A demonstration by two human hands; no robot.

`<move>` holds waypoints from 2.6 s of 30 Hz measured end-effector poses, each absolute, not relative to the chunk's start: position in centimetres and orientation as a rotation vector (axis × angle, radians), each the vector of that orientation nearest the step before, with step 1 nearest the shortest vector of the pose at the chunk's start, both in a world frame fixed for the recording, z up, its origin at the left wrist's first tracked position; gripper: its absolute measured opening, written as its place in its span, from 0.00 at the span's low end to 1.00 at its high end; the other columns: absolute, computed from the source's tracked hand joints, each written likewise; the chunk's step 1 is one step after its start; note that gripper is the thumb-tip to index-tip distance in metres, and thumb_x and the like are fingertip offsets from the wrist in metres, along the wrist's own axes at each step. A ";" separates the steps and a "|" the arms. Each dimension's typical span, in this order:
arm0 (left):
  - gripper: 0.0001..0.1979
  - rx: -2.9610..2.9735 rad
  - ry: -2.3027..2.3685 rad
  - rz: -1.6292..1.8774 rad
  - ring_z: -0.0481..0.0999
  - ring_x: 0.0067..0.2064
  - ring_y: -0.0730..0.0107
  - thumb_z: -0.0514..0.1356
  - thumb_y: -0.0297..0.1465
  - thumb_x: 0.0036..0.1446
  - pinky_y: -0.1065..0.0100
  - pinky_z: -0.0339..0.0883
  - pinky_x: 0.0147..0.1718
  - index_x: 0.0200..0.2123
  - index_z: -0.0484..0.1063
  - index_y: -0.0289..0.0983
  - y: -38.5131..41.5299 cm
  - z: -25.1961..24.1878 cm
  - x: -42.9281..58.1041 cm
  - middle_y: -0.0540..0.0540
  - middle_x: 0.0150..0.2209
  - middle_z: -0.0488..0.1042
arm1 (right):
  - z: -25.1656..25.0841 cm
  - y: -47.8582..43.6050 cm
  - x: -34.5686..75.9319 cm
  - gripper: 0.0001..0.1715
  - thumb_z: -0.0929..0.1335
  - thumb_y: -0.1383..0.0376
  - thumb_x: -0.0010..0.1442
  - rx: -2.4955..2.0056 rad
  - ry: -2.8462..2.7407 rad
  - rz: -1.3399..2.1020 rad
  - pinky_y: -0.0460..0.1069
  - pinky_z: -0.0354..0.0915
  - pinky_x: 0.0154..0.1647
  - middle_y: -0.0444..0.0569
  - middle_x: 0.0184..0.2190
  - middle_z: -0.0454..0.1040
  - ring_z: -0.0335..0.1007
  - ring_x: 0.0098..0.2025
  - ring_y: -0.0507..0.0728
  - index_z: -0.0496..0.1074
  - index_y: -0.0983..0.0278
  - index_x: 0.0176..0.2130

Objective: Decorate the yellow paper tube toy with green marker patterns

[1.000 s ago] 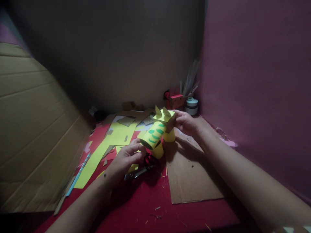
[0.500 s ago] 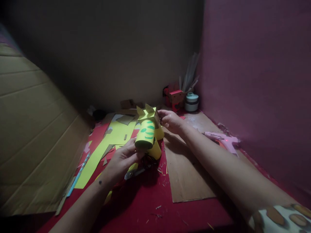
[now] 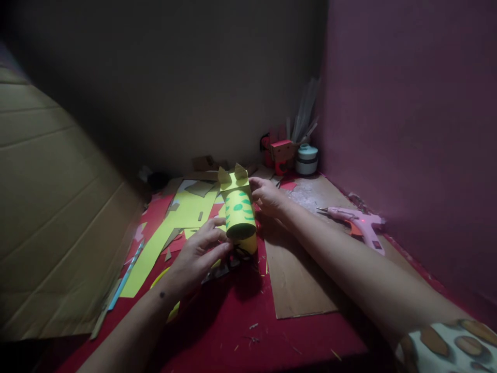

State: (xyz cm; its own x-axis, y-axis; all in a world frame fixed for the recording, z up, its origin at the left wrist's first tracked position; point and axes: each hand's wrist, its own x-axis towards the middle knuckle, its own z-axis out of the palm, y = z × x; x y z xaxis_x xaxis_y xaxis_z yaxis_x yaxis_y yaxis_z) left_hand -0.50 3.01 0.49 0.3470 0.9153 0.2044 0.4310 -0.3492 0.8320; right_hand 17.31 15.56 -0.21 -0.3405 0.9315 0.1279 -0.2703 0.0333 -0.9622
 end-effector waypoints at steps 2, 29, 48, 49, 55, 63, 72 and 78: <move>0.08 1.941 1.175 0.904 0.69 0.51 0.59 0.57 0.29 0.60 0.57 0.63 0.49 0.29 0.72 0.37 3.0 0.6 -0.6 0.41 0.50 0.67 | -0.2 15.3 17.6 0.20 0.67 0.60 0.65 -0.790 -1.301 1.479 0.58 0.71 0.47 0.53 0.52 0.71 0.73 0.48 0.59 0.68 0.65 0.54; 0.09 2.452 1.065 0.833 0.68 0.33 0.69 0.53 0.25 0.66 0.67 0.62 0.33 0.33 0.70 0.35 -4.3 3.6 3.3 0.47 0.30 0.72 | -0.1 -4.0 20.1 0.22 0.62 0.51 0.66 -0.736 -1.264 1.903 0.45 0.60 0.23 0.40 0.19 0.65 0.61 0.21 0.49 0.67 0.63 0.30; 0.04 1.685 1.172 1.086 0.72 0.31 0.75 0.62 0.27 0.58 0.73 0.67 0.29 0.33 0.76 0.40 -4.0 2.5 4.7 0.52 0.31 0.73 | -1.9 -4.6 21.8 0.14 0.70 0.56 0.60 -0.605 -0.716 2.098 0.40 0.39 0.15 0.34 0.15 0.54 0.39 0.16 0.43 0.71 0.66 0.32; 0.03 1.710 1.174 1.075 0.73 0.32 0.74 0.62 0.27 0.58 0.72 0.68 0.31 0.33 0.76 0.40 -4.1 2.5 4.9 0.51 0.32 0.73 | -2.0 -4.6 21.8 0.14 0.70 0.57 0.59 -0.608 -0.716 2.094 0.40 0.39 0.15 0.34 0.15 0.55 0.39 0.16 0.43 0.71 0.66 0.32; 0.06 1.974 1.219 0.898 0.72 0.33 0.72 0.57 0.27 0.62 0.69 0.65 0.34 0.31 0.72 0.37 -4.3 3.0 5.6 0.50 0.31 0.71 | -2.3 -4.7 21.6 0.17 0.70 0.55 0.59 -0.670 -0.787 2.008 0.41 0.44 0.16 0.37 0.15 0.61 0.45 0.16 0.43 0.68 0.65 0.27; 0.09 1.813 1.250 0.790 0.64 0.28 0.74 0.56 0.32 0.61 0.69 0.58 0.27 0.29 0.68 0.36 -4.2 3.5 5.8 0.52 0.27 0.66 | -1.7 -4.7 22.3 0.13 0.71 0.56 0.59 -0.870 -1.099 1.646 0.42 0.56 0.25 0.40 0.26 0.67 0.58 0.25 0.46 0.73 0.61 0.39; 0.13 1.447 1.174 0.666 0.56 0.25 0.77 0.59 0.39 0.58 0.70 0.50 0.24 0.30 0.68 0.35 -3.3 2.8 5.0 0.54 0.24 0.62 | -1.7 -4.4 22.1 0.12 0.70 0.57 0.58 -0.914 -1.121 1.629 0.45 0.58 0.29 0.41 0.23 0.67 0.59 0.26 0.48 0.74 0.64 0.31; 0.07 1.543 1.177 0.721 0.66 0.30 0.73 0.60 0.33 0.57 0.68 0.60 0.30 0.34 0.70 0.34 -3.4 2.9 4.9 0.48 0.30 0.71 | -1.7 -4.3 21.8 0.13 0.71 0.56 0.56 -0.944 -1.045 1.635 0.45 0.55 0.26 0.41 0.22 0.68 0.58 0.23 0.47 0.74 0.65 0.30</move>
State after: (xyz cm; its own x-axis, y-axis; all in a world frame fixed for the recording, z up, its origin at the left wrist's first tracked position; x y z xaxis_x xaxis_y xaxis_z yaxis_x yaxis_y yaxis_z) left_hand 4.85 -3.41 2.85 0.3427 0.9324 -0.1148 0.3208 -0.0013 0.9471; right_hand 21.79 -4.33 -1.72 -0.2565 0.9600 -0.1121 -0.3017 -0.1897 -0.9343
